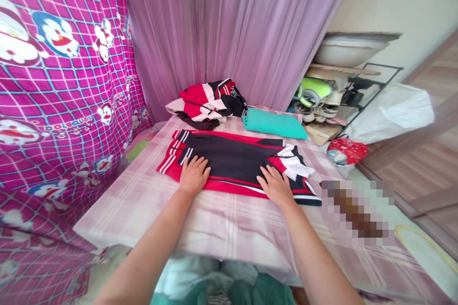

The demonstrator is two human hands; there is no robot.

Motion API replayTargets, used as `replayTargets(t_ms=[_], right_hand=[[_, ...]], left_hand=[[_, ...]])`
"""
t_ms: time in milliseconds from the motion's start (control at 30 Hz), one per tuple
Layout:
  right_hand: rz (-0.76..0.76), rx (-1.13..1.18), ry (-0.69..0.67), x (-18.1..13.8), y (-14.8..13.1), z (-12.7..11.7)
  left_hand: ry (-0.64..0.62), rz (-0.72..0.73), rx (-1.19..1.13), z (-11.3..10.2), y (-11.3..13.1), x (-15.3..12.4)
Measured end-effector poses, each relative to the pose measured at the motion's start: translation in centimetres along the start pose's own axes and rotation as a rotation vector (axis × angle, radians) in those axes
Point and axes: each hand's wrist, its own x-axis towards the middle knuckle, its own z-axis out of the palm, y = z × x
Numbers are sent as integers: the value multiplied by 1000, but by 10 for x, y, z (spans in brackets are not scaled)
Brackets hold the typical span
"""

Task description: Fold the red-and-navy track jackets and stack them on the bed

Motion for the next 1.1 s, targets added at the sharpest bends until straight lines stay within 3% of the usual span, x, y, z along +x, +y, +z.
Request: replayTargets(t_ms=[267, 533, 633, 767, 933, 1033, 1100], right_hand=[[31, 50, 183, -10, 5, -1], [68, 82, 267, -22, 21, 4], [95, 130, 302, -21, 13, 4], [30, 189, 351, -15, -21, 0], [-166, 192, 211, -5, -65, -12], [-163, 177, 97, -1, -62, -11], [-98, 178, 104, 1, -48, -6]], left_hand=[[51, -155, 73, -7, -22, -15], [42, -274, 82, -23, -53, -29], [44, -276, 96, -26, -54, -31], [77, -208, 128, -24, -52, -31], [65, -175, 128, -22, -56, -32], [73, -164, 119, -20, -60, -32], [88, -160, 111, -17, -62, -32]])
